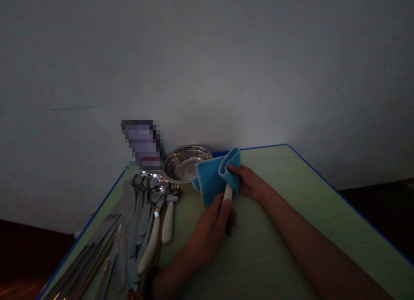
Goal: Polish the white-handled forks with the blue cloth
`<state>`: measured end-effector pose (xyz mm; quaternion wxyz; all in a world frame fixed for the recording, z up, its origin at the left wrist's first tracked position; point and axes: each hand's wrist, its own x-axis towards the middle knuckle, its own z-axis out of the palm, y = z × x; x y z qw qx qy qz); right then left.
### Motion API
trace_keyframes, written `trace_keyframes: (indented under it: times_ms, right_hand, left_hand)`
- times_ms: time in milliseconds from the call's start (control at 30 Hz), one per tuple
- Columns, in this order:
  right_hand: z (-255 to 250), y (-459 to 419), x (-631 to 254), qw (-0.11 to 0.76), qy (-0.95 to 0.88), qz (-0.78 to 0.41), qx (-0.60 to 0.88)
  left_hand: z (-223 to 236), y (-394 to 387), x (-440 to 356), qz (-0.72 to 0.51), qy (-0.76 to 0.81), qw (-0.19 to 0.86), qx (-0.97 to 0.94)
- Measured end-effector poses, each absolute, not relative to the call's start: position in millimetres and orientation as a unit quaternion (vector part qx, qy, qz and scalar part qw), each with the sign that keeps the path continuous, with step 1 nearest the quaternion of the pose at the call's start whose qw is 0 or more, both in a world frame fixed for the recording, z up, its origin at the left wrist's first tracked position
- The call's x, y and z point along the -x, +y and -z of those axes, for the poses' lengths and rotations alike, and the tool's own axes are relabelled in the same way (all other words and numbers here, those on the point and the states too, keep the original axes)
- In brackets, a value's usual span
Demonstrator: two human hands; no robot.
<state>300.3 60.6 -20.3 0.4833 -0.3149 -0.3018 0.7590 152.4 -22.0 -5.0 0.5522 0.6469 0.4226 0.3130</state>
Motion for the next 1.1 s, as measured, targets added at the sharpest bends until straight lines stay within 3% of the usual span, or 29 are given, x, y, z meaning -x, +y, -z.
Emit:
trace_keyframes:
  times_ms: [433,1100]
  right_hand:
    - [26,65,-294,0.507,-0.269,-0.738,0.357]
    - [17,67,-295,0.505,-0.206,-0.756,0.361]
  left_hand:
    - [0,-21,-152,-0.263,0.451,0.5,-0.691]
    - [-1,-24,-151,-0.288,0.429,0.539,-0.665]
